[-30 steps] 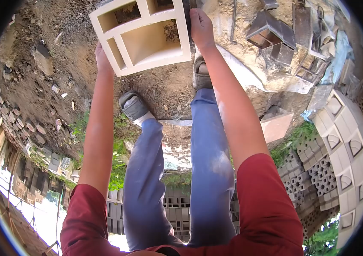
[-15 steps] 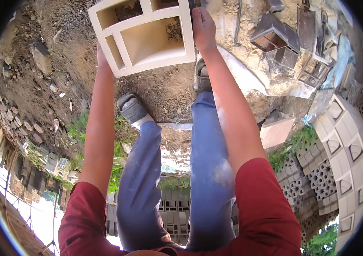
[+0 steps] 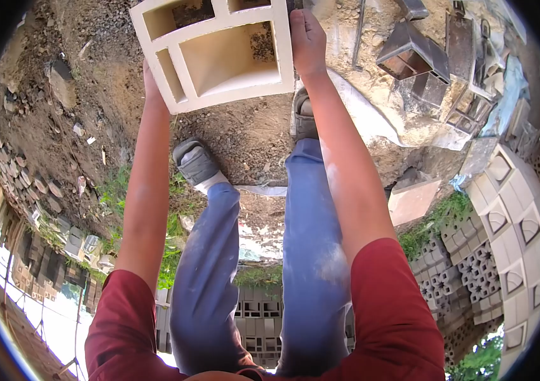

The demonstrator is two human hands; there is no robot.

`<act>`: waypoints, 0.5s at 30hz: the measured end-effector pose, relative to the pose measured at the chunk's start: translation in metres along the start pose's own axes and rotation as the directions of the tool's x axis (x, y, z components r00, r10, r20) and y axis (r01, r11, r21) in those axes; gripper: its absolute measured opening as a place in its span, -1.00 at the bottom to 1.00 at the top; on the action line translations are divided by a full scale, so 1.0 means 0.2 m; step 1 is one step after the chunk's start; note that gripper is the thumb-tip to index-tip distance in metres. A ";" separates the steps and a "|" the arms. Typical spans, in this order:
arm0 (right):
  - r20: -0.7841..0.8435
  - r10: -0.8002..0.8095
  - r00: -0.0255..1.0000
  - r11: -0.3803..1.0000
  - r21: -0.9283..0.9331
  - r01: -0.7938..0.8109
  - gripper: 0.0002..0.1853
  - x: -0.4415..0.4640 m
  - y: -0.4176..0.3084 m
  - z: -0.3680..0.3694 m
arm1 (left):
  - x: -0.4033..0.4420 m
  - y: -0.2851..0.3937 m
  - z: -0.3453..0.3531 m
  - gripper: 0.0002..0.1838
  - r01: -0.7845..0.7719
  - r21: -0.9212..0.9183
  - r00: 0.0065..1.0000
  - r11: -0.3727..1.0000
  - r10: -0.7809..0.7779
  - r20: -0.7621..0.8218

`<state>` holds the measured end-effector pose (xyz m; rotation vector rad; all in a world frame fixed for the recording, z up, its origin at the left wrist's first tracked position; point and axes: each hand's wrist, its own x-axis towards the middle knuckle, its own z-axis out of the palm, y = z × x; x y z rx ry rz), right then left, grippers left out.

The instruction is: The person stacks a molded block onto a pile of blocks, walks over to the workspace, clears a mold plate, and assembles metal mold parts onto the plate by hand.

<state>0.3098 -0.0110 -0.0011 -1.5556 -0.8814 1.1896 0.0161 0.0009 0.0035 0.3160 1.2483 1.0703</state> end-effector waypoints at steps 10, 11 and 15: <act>0.000 0.015 1.000 1.000 0.007 -0.015 -0.62 -0.02 -0.01 -0.01 | -0.04 -0.02 -0.01 -0.76 0.015 -0.007 0.999 1.000 -0.015 -0.029; 0.003 0.016 1.000 1.000 0.010 -0.016 -0.63 -0.03 -0.03 -0.01 | -0.05 -0.02 -0.01 -0.76 0.012 -0.019 1.000 1.000 -0.012 -0.012; 0.004 0.046 0.999 0.999 -0.003 -0.046 -0.63 -0.05 -0.07 -0.02 | -0.14 0.03 0.04 -0.76 0.020 0.005 0.998 1.000 -0.019 -0.064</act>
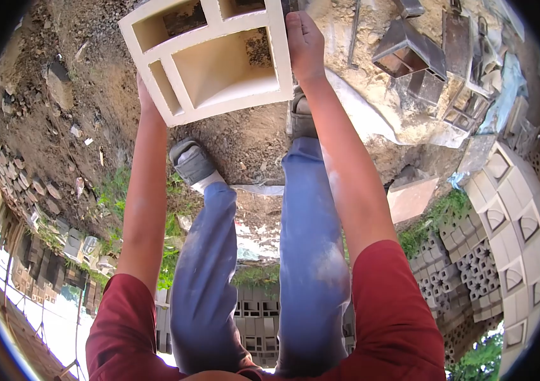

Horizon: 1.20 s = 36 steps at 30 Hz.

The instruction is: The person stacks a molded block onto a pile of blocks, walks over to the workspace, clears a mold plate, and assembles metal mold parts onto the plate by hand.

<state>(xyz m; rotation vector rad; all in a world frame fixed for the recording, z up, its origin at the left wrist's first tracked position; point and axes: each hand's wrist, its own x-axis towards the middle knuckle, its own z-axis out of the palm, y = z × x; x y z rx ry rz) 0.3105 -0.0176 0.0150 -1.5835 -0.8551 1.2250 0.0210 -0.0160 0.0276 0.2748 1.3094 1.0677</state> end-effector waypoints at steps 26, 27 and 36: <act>-0.228 -0.096 0.969 0.989 -0.131 0.067 -0.60 -1.29 -2.41 -0.64 | -1.97 1.67 1.06 -0.66 -0.029 0.131 0.970 0.991 -0.003 0.243; -0.258 -0.100 0.961 0.984 -0.172 0.056 -0.61 -1.38 -2.53 -0.68 | -2.06 1.74 1.11 -0.66 -0.012 0.135 0.967 0.991 -0.023 0.255; -0.548 -0.397 0.736 0.917 -0.274 0.291 -0.69 -1.90 -3.10 -0.82 | -2.46 2.21 1.50 -0.63 -0.147 0.326 0.801 0.934 -0.081 0.594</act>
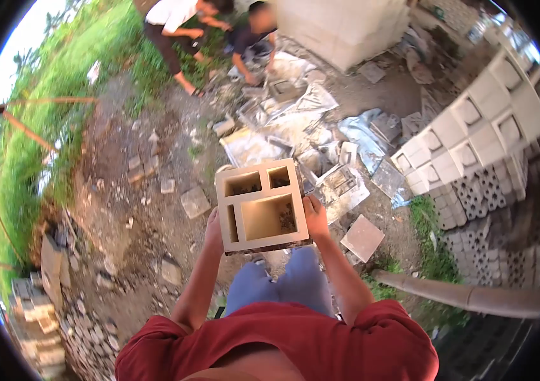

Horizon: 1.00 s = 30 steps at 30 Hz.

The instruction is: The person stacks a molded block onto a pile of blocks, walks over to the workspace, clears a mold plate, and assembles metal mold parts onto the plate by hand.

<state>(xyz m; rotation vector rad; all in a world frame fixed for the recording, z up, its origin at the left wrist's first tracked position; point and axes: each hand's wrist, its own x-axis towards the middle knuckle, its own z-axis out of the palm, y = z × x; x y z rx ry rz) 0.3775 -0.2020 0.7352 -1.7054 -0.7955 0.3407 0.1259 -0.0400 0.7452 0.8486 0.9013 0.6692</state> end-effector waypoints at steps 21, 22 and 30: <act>-0.407 0.130 0.904 0.992 0.060 -0.115 -0.70 -0.47 -0.34 -0.83 | -0.08 0.32 0.86 -0.65 0.201 0.127 0.776 0.971 -0.237 0.585; -0.429 0.134 0.893 0.991 0.060 -0.119 -0.70 -0.50 -0.39 -0.86 | -0.09 0.31 0.91 -0.65 0.182 0.133 0.753 0.974 -0.225 0.619; -0.559 0.306 0.771 0.948 0.250 -0.195 -0.67 -0.48 -0.39 -1.19 | -0.01 0.21 1.37 -0.68 0.218 0.175 0.639 0.960 -0.276 0.718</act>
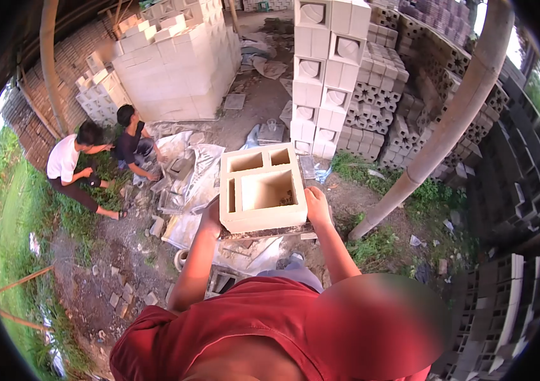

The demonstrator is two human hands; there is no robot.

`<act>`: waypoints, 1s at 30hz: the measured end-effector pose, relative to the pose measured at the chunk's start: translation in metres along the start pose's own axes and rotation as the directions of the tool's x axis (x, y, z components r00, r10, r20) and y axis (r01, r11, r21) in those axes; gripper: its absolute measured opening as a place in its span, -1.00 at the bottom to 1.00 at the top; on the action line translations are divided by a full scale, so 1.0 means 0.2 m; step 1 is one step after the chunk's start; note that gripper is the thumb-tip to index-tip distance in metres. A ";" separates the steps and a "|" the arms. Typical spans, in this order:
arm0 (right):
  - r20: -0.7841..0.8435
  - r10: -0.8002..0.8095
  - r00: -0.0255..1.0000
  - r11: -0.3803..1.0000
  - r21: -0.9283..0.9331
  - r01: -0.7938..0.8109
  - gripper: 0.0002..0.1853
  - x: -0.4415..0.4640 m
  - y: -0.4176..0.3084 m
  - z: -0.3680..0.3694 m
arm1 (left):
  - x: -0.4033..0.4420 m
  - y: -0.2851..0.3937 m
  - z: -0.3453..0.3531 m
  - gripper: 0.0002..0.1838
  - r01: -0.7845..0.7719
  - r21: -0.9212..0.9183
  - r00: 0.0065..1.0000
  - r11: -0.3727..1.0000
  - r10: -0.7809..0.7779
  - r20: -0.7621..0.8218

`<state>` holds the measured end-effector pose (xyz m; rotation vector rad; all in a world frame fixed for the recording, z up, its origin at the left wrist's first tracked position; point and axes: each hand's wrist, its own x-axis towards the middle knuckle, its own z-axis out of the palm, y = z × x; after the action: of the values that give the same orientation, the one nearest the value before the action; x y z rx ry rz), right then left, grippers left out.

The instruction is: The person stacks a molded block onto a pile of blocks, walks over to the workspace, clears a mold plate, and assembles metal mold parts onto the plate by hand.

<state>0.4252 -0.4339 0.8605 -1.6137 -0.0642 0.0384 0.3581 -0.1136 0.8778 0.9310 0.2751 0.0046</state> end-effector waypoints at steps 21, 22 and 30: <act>-0.155 -0.044 0.987 0.998 0.046 0.051 -0.65 0.55 0.14 -0.75 | 0.96 -0.66 0.52 -0.51 0.221 -0.133 0.973 0.966 -0.210 0.095; -0.160 -0.046 0.986 0.998 0.042 0.053 -0.65 0.57 0.14 -0.77 | 0.98 -0.65 0.57 -0.51 0.225 -0.134 0.972 0.965 -0.212 0.102; -0.165 0.127 0.978 0.987 0.118 -0.108 -0.61 0.74 0.05 -0.81 | 1.20 -0.59 0.76 -0.69 0.211 -0.091 0.977 0.973 -0.211 0.012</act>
<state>0.5840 -0.5869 0.8608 -1.5043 0.1654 -0.0063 0.6117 -0.2759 0.8142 0.8068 0.3674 -0.1785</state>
